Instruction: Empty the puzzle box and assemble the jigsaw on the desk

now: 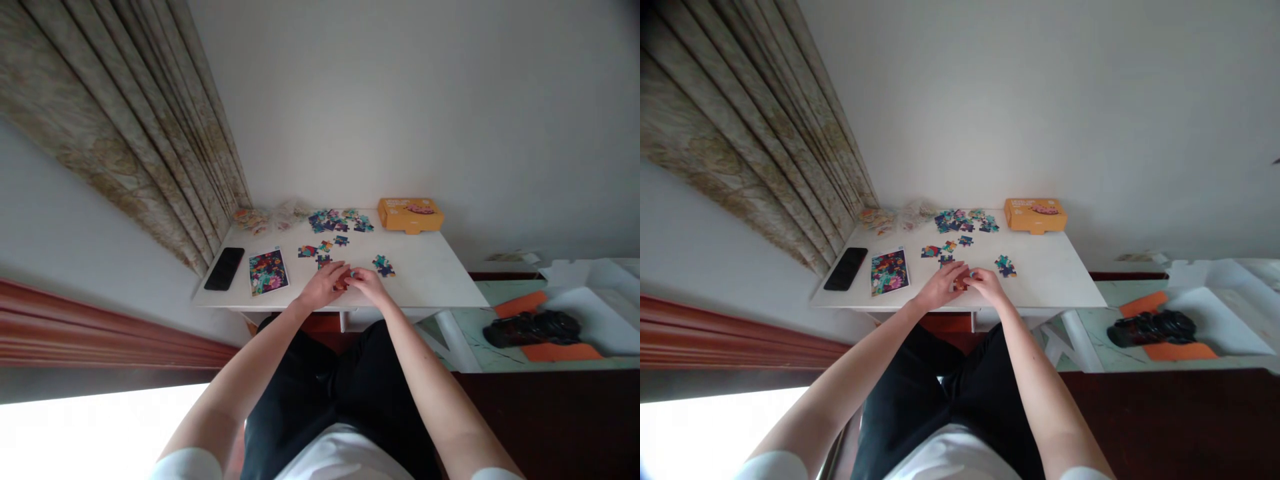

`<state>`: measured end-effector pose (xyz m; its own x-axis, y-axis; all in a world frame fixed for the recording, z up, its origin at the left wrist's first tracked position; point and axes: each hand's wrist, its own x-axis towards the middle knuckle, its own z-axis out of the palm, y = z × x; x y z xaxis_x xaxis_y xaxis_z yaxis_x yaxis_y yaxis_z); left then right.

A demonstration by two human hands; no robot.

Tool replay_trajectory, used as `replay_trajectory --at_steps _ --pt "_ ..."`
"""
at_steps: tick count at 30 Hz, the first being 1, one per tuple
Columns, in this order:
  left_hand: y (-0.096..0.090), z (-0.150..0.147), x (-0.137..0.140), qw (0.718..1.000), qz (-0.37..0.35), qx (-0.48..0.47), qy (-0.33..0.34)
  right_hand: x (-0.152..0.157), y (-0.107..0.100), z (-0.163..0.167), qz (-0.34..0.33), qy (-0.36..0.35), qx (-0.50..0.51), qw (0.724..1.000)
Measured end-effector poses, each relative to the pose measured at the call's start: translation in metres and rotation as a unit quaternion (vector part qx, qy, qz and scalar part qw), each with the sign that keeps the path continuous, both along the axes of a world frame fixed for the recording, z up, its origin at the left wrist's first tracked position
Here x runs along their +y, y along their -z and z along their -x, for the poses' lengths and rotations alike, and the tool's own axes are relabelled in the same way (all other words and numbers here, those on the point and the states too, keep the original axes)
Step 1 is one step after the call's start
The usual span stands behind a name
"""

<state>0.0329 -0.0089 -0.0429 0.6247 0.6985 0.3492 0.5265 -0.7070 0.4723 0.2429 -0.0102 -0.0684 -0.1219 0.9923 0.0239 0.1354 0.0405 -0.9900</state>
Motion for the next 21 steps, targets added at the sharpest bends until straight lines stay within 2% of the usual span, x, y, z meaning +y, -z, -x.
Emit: replay_trajectory --at_steps 3,8,11,15,18,21 --pt "-0.011 -0.010 0.003 0.999 -0.005 0.040 0.037 0.001 0.001 -0.001 0.007 -0.009 0.025 1.000" --pt "-0.022 -0.015 0.007 0.994 -0.017 0.052 0.090 0.002 0.001 -0.003 0.026 -0.040 0.062 0.997" --pt "-0.023 -0.009 0.007 0.995 -0.021 0.067 0.077 0.002 0.007 -0.006 0.012 -0.009 0.046 0.999" --pt "-0.015 0.010 0.000 1.000 0.011 0.024 0.008 -0.001 0.019 -0.003 -0.095 0.079 -0.075 0.990" --pt "-0.005 0.026 -0.010 0.998 0.042 -0.016 -0.044 -0.006 0.023 0.005 -0.198 0.047 -0.214 0.955" --pt "0.005 0.034 -0.020 0.994 0.063 -0.039 -0.084 -0.010 0.024 0.013 -0.230 0.020 -0.320 0.919"
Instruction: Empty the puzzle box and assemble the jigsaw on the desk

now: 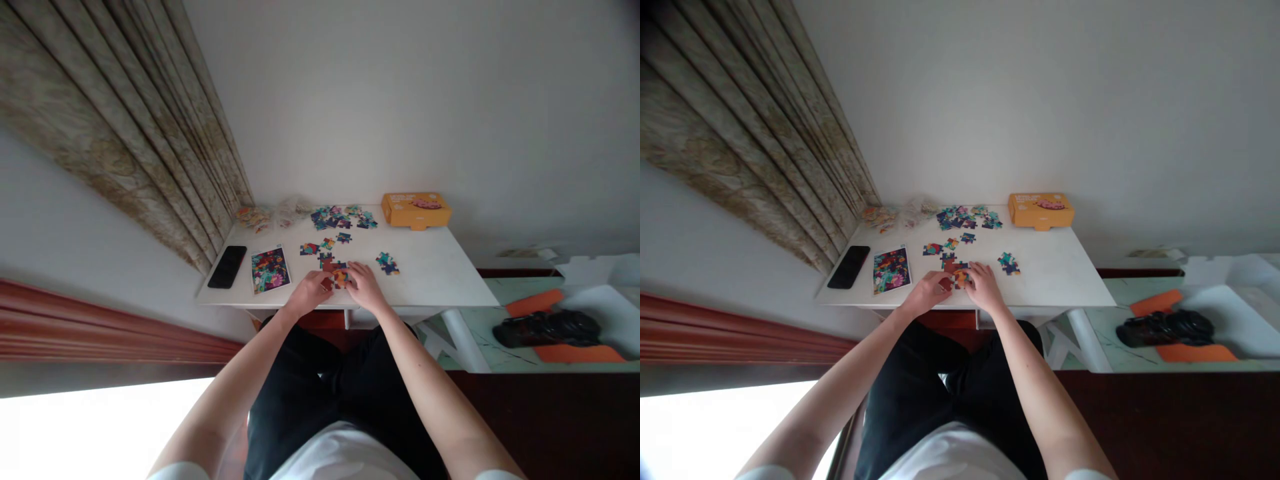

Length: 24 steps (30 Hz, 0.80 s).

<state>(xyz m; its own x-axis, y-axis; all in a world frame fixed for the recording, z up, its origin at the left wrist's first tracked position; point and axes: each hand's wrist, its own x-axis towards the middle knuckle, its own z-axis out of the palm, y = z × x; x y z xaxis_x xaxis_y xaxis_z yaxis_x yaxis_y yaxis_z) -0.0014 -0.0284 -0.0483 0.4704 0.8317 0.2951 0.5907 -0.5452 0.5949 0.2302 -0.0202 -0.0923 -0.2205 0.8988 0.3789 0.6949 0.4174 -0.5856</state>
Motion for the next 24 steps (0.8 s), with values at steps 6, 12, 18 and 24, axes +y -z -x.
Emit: replay_trajectory --at_steps 6,12,18,24 --pt "0.015 -0.005 -0.010 0.998 -0.019 0.045 -0.050 -0.002 -0.003 0.004 0.000 0.007 -0.058 0.998" --pt "0.020 -0.006 -0.014 0.996 -0.016 0.021 -0.090 -0.004 -0.007 0.004 0.006 0.009 -0.053 0.999" --pt "0.017 0.006 -0.007 0.995 0.038 -0.055 -0.068 -0.002 -0.004 0.004 0.004 0.019 -0.065 0.998" --pt "-0.001 0.027 0.020 0.992 0.106 0.013 0.060 0.001 -0.001 0.005 -0.020 0.049 -0.076 0.996"
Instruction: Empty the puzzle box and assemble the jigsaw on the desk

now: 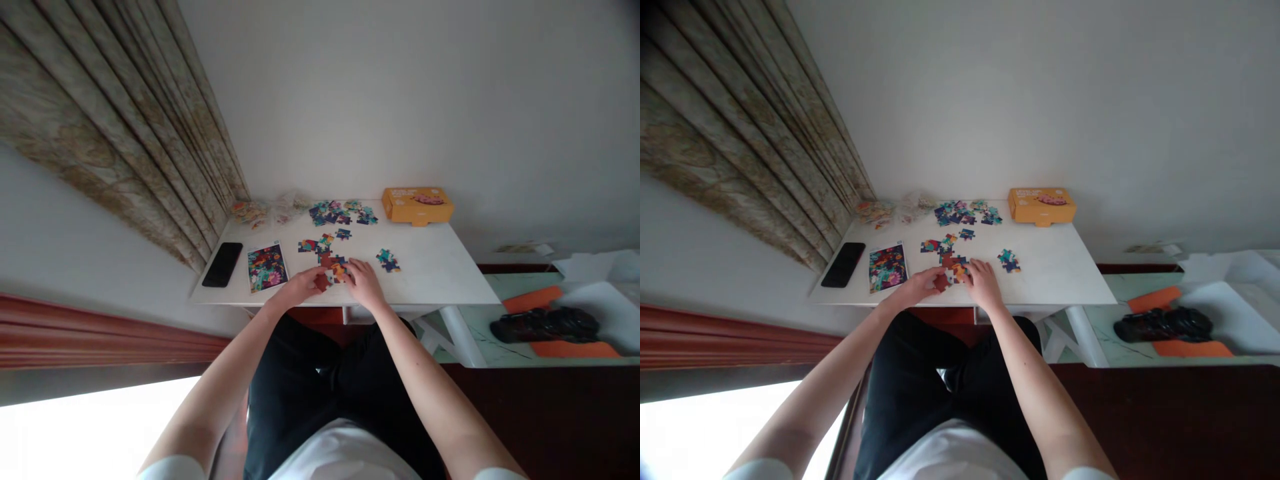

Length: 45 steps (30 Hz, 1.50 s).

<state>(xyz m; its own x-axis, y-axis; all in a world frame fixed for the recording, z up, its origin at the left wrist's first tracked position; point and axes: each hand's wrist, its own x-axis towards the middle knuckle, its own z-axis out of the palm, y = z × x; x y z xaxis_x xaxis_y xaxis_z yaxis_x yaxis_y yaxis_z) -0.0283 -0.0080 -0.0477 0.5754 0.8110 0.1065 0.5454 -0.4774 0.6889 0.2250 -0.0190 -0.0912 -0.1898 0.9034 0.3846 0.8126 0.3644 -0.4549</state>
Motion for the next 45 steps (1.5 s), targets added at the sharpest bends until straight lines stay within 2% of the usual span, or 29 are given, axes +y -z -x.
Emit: replay_trajectory --at_steps 3,6,8,10,13,17,19,22,25,31,35,38,45 --pt "-0.013 -0.003 0.000 0.998 -0.033 0.049 -0.006 0.000 -0.001 0.000 -0.007 0.000 -0.003 1.000" --pt "-0.023 -0.014 -0.012 0.983 -0.083 0.145 -0.077 -0.001 -0.001 0.000 -0.013 -0.002 0.002 1.000" --pt "-0.026 -0.022 -0.019 0.969 -0.090 0.205 -0.101 -0.001 -0.002 0.000 -0.014 -0.007 0.006 1.000" --pt "-0.027 -0.024 -0.021 0.965 -0.078 0.236 -0.088 -0.001 -0.003 0.000 -0.013 -0.010 0.007 1.000" --pt "-0.026 -0.017 -0.015 0.969 -0.059 0.231 -0.058 0.000 -0.003 0.000 -0.013 -0.010 0.009 1.000" --pt "-0.026 -0.005 -0.009 0.983 -0.069 0.165 -0.045 0.000 -0.002 -0.001 -0.015 -0.008 0.016 1.000" --pt "-0.026 -0.006 -0.014 0.981 -0.079 0.150 -0.095 0.000 -0.001 -0.001 -0.015 -0.007 0.015 1.000" --pt "-0.023 -0.014 -0.028 0.957 -0.078 0.178 -0.214 0.000 0.000 0.000 -0.017 -0.007 0.014 1.000" --pt "-0.018 -0.022 -0.037 0.944 -0.051 0.209 -0.251 0.000 0.000 0.000 -0.019 -0.006 0.017 1.000" --pt "-0.015 -0.024 -0.027 0.962 0.016 0.157 -0.224 0.000 0.000 -0.001 -0.021 -0.012 0.023 0.999" --pt "-0.013 -0.021 -0.019 0.985 -0.022 0.099 -0.139 0.000 0.001 0.000 -0.018 -0.005 0.020 1.000" --pt "-0.011 -0.020 -0.013 0.991 -0.050 0.085 -0.092 0.000 0.001 0.000 -0.017 -0.004 0.016 1.000" --pt "-0.004 -0.026 0.000 0.992 -0.073 0.081 -0.068 0.000 -0.001 0.000 -0.009 -0.002 0.016 1.000"
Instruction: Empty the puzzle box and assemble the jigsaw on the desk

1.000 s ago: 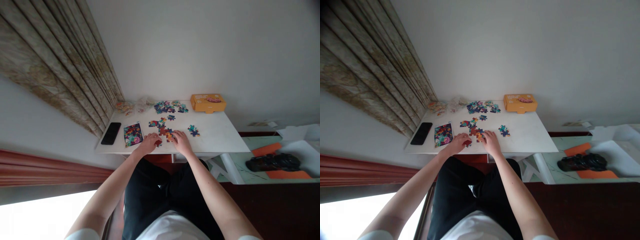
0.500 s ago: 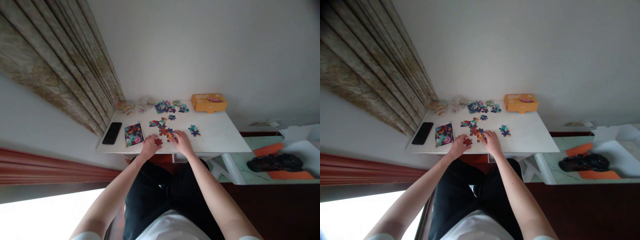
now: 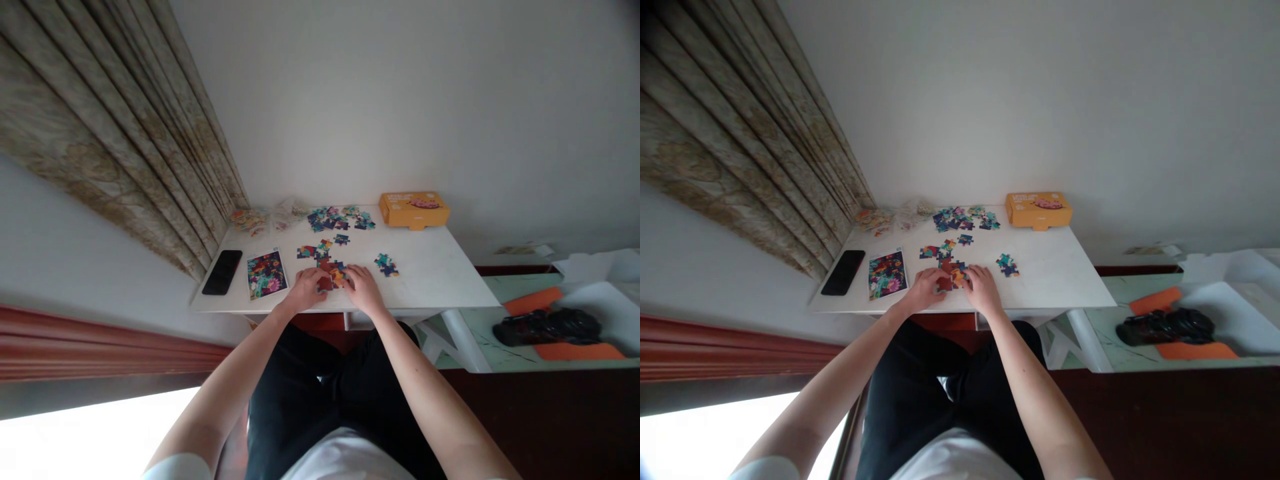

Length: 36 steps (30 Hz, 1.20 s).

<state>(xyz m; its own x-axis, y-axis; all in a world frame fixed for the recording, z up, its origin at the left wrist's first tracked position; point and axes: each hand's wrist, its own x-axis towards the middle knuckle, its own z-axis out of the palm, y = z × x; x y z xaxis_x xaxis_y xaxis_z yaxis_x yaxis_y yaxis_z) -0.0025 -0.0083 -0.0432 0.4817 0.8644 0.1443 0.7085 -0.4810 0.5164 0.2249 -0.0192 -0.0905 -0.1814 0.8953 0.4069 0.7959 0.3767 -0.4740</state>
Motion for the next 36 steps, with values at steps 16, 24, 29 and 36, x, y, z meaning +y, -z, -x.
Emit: replay_trajectory --at_steps 16,24,29,36 --pt "0.002 0.002 -0.007 0.997 -0.015 0.062 0.036 -0.001 -0.001 0.002 -0.009 -0.001 0.001 1.000" --pt "0.002 0.002 -0.012 0.996 -0.018 0.082 0.043 -0.001 -0.001 0.001 -0.007 -0.005 0.002 1.000" --pt "0.001 -0.001 -0.016 0.992 -0.050 0.112 0.041 -0.001 -0.002 0.000 -0.008 -0.008 0.006 1.000" --pt "0.004 -0.004 -0.021 0.990 -0.063 0.126 0.027 -0.001 -0.002 0.000 -0.009 -0.006 0.004 1.000"
